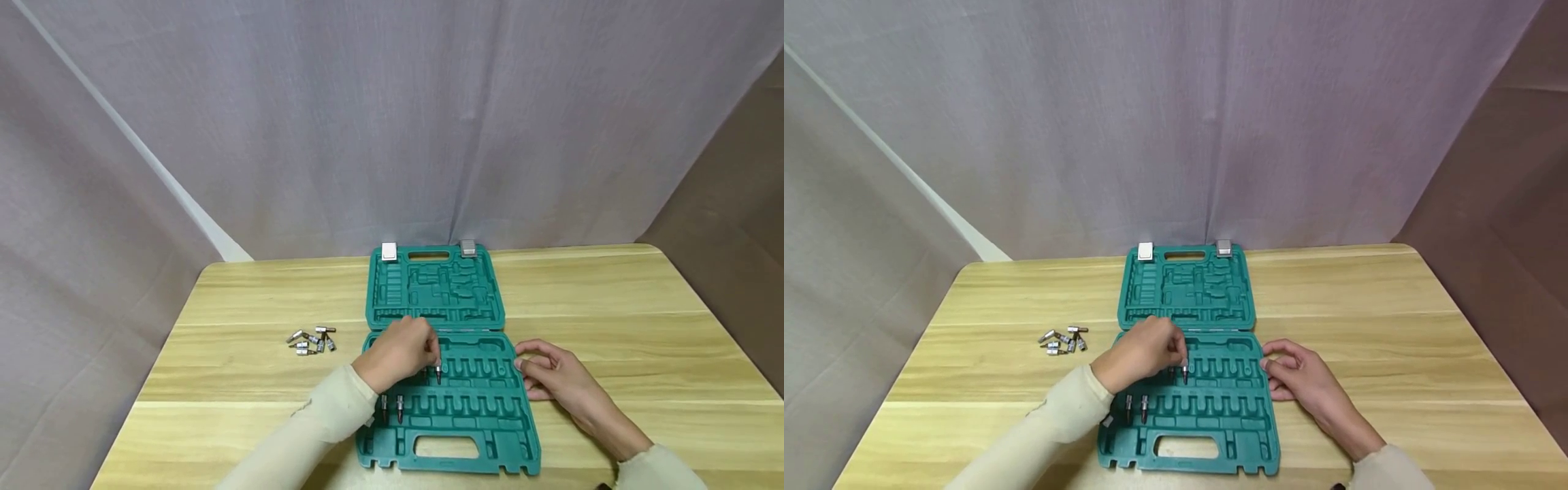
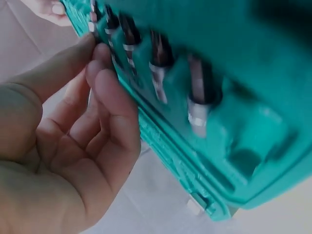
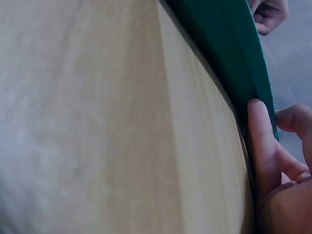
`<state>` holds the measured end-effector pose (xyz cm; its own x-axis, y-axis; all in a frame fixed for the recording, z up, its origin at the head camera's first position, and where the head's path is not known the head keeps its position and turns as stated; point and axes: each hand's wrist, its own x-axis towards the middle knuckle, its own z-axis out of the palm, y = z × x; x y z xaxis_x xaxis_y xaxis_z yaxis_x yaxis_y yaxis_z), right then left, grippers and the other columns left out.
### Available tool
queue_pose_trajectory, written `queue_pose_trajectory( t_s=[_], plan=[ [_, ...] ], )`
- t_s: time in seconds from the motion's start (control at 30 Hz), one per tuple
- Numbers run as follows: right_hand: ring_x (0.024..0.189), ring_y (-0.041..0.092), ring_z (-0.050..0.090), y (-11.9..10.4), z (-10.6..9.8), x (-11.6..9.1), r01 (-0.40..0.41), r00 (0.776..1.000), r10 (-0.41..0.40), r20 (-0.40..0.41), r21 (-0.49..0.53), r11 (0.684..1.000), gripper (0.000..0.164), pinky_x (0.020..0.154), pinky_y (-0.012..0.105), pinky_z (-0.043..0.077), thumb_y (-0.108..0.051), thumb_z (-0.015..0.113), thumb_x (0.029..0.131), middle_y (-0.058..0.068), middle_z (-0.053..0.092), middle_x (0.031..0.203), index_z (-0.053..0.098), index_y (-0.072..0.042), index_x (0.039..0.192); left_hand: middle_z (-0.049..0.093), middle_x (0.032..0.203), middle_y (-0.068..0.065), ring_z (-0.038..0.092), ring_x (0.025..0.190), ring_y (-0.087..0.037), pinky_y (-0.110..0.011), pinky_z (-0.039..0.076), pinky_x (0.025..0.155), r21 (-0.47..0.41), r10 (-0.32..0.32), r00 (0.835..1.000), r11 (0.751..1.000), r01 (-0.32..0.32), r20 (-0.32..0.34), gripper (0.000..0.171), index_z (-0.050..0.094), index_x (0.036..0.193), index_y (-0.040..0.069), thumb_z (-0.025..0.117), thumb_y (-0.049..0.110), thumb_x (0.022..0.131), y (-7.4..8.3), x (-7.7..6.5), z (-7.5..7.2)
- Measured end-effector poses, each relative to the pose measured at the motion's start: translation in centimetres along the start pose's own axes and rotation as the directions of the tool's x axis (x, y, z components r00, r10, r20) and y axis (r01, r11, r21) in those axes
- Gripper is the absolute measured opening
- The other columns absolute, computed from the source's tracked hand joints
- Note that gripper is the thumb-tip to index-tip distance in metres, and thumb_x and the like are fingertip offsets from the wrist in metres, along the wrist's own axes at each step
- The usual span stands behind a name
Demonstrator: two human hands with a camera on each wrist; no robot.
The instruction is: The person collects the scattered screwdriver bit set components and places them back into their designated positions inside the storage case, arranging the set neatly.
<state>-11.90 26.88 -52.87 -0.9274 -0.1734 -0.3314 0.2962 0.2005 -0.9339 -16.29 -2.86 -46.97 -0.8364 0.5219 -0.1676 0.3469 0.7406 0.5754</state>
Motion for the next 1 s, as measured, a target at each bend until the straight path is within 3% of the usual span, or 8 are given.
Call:
queue_pose_trajectory(
  t_s=[0.13, 0.3, 0.47, 0.6, 0.67, 0.77, 0.9, 1.0],
  plan=[
    [0.066, 0.011, 0.064, 0.0, 0.0, -0.1, 0.003, 1.000, -0.003, -0.007, 0.000, 1.000, 0.038, 0.066, 0.032, 0.062, -0.013, 0.064, 0.106, 0.002, 0.066, 0.081, 0.054, 0.007, 0.136, 0.063, 0.061, 0.007, 0.046, 0.050, -0.008, -0.023, 0.039, 0.051, 0.025, -0.015, 0.999, 1.000, 0.014, 0.041, 0.040, 0.065, 0.060, 0.014, 0.075, 0.012, 0.099, 0.5, 0.3, -0.3],
    [0.066, 0.011, 0.064, -0.1, -0.1, -0.4, 0.008, 1.000, -0.008, -0.014, -0.004, 1.000, 0.038, 0.067, 0.033, 0.063, -0.013, 0.064, 0.105, 0.002, 0.066, 0.080, 0.053, 0.008, 0.136, 0.050, 0.046, 0.007, 0.025, 0.044, -0.007, -0.021, 0.028, 0.045, 0.100, 0.031, 0.999, 0.994, -0.034, 0.030, 0.060, 0.043, 0.048, 0.017, 0.064, 0.001, 0.101, 1.3, 0.1, 0.0],
    [0.067, 0.011, 0.064, -0.1, -0.3, -0.5, 0.014, 1.000, -0.014, -0.019, 0.000, 1.000, 0.038, 0.066, 0.032, 0.062, -0.013, 0.064, 0.105, 0.001, 0.066, 0.080, 0.053, 0.007, 0.136, 0.039, 0.045, 0.008, 0.026, 0.043, -0.007, -0.021, 0.028, 0.044, 0.137, 0.036, 0.999, 0.990, -0.037, 0.011, 0.059, 0.045, 0.049, 0.017, 0.067, 0.008, 0.104, 1.6, 0.1, 0.1],
    [0.067, 0.011, 0.064, -0.1, -0.4, -0.5, 0.018, 1.000, -0.018, -0.020, -0.002, 1.000, 0.039, 0.066, 0.032, 0.062, -0.014, 0.064, 0.106, 0.002, 0.066, 0.080, 0.053, 0.008, 0.136, 0.050, 0.050, 0.008, 0.036, 0.044, -0.007, -0.022, 0.033, 0.044, 0.102, 0.006, 1.000, 0.995, -0.007, 0.016, 0.050, 0.057, 0.054, 0.013, 0.071, 0.013, 0.102, 1.4, 0.3, 0.2],
    [0.067, 0.011, 0.064, -0.1, -0.4, -0.5, 0.016, 1.000, -0.016, -0.015, -0.002, 1.000, 0.040, 0.067, 0.032, 0.062, -0.014, 0.064, 0.106, 0.002, 0.066, 0.080, 0.052, 0.008, 0.137, 0.060, 0.058, 0.008, 0.044, 0.046, -0.008, -0.023, 0.037, 0.045, 0.067, -0.021, 0.999, 0.998, 0.019, 0.027, 0.040, 0.065, 0.062, 0.012, 0.073, 0.014, 0.101, 1.1, 0.4, 0.2],
    [0.066, 0.011, 0.064, -0.1, -0.3, -0.4, 0.015, 1.000, -0.015, -0.007, -0.005, 1.000, 0.040, 0.067, 0.032, 0.062, -0.014, 0.064, 0.106, 0.002, 0.066, 0.081, 0.052, 0.008, 0.137, 0.065, 0.069, 0.008, 0.051, 0.051, -0.010, -0.026, 0.042, 0.049, 0.029, -0.058, 0.997, 0.998, 0.057, 0.052, 0.026, 0.071, 0.075, 0.014, 0.074, 0.018, 0.101, 0.5, 0.6, 0.1],
    [0.066, 0.011, 0.065, 0.0, -0.1, -0.3, 0.019, 1.000, -0.019, 0.000, 0.000, 1.000, 0.039, 0.067, 0.032, 0.062, -0.014, 0.063, 0.106, 0.002, 0.067, 0.081, 0.052, 0.008, 0.137, 0.062, 0.066, 0.005, 0.047, 0.050, -0.011, -0.027, 0.039, 0.050, -0.025, -0.052, 0.995, 0.998, 0.054, 0.086, 0.017, 0.071, 0.086, 0.017, 0.071, 0.022, 0.103, -0.4, 0.3, -0.7],
    [0.065, 0.011, 0.065, 0.0, 0.0, -0.3, 0.017, 1.000, -0.017, 0.003, 0.011, 1.000, 0.038, 0.067, 0.032, 0.062, -0.014, 0.064, 0.106, 0.003, 0.067, 0.081, 0.053, 0.007, 0.135, 0.063, 0.063, 0.002, 0.040, 0.045, -0.009, -0.026, 0.034, 0.046, -0.101, -0.001, 0.995, 0.995, 0.011, 0.095, 0.015, 0.076, 0.093, 0.016, 0.069, 0.022, 0.105, -0.8, -0.4, -2.0]
  ],
)
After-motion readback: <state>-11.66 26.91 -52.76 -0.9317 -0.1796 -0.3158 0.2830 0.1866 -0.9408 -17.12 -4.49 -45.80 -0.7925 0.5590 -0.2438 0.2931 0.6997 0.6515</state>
